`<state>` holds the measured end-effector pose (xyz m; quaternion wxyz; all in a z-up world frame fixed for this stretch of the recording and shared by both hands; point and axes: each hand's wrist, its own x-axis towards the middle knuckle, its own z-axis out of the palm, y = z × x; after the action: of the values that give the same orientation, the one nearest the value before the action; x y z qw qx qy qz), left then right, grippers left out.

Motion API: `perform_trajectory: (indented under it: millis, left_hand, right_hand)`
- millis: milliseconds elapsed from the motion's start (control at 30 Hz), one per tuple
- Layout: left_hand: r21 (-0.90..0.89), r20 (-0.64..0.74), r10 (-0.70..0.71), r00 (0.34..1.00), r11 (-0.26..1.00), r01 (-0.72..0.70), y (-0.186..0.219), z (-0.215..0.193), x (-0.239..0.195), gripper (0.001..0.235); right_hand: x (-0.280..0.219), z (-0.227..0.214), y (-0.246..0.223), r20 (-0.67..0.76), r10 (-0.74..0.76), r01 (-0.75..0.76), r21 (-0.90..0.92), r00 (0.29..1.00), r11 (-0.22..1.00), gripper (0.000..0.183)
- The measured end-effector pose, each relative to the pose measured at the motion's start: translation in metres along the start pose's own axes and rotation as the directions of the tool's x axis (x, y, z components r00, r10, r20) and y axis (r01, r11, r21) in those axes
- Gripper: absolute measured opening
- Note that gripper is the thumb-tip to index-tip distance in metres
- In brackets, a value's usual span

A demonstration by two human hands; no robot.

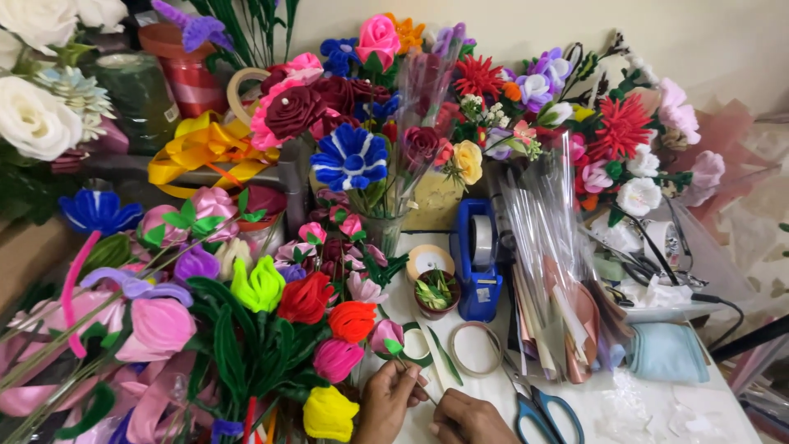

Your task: The person arranges artificial flowers into bouquets. They select various colorful flowers, wrap stems with green tape, and place them into clear plastic sleeves. The person also uses scissors to trim stems and tape to secure the arrangements.

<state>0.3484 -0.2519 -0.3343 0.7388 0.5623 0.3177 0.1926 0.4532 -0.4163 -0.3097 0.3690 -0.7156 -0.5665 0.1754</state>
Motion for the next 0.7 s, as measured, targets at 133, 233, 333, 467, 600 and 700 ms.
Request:
perform_trajectory:
  millis: [133,233,333,467,600,700]
  left_hand:
    - [-0.043,0.014,0.002,1.000,0.999,-0.002,-0.003,0.000,0.002,0.016]
    - [-0.037,0.012,0.006,1.000,0.999,-0.006,-0.004,0.000,0.002,0.016]
    - [-0.016,-0.007,-0.024,1.000,1.000,0.023,0.005,0.001,-0.001,0.016]
    - [-0.002,-0.027,-0.070,0.997,0.998,0.070,0.010,0.002,-0.003,0.016]
    - [-0.011,-0.020,-0.052,0.998,0.999,0.052,-0.001,-0.002,0.002,0.016]
    - [-0.012,-0.036,-0.060,0.998,0.998,0.060,-0.005,-0.001,0.006,0.015]
  right_hand:
    - [-0.002,-0.002,-0.003,0.001,0.010,-0.010,0.033,1.000,0.999,0.012]
    - [-0.003,0.000,0.002,0.026,0.071,-0.072,0.026,0.997,0.997,0.015]
    - [-0.004,0.001,0.007,0.045,0.018,-0.020,0.049,0.999,0.999,0.021]
    - [-0.005,0.002,0.004,0.049,0.102,-0.104,0.041,0.994,0.994,0.021]
    - [-0.002,0.002,-0.005,0.014,0.178,-0.178,0.072,0.984,0.981,0.026]
    - [0.002,-0.004,-0.015,0.087,0.469,-0.477,0.195,0.879,0.857,0.026]
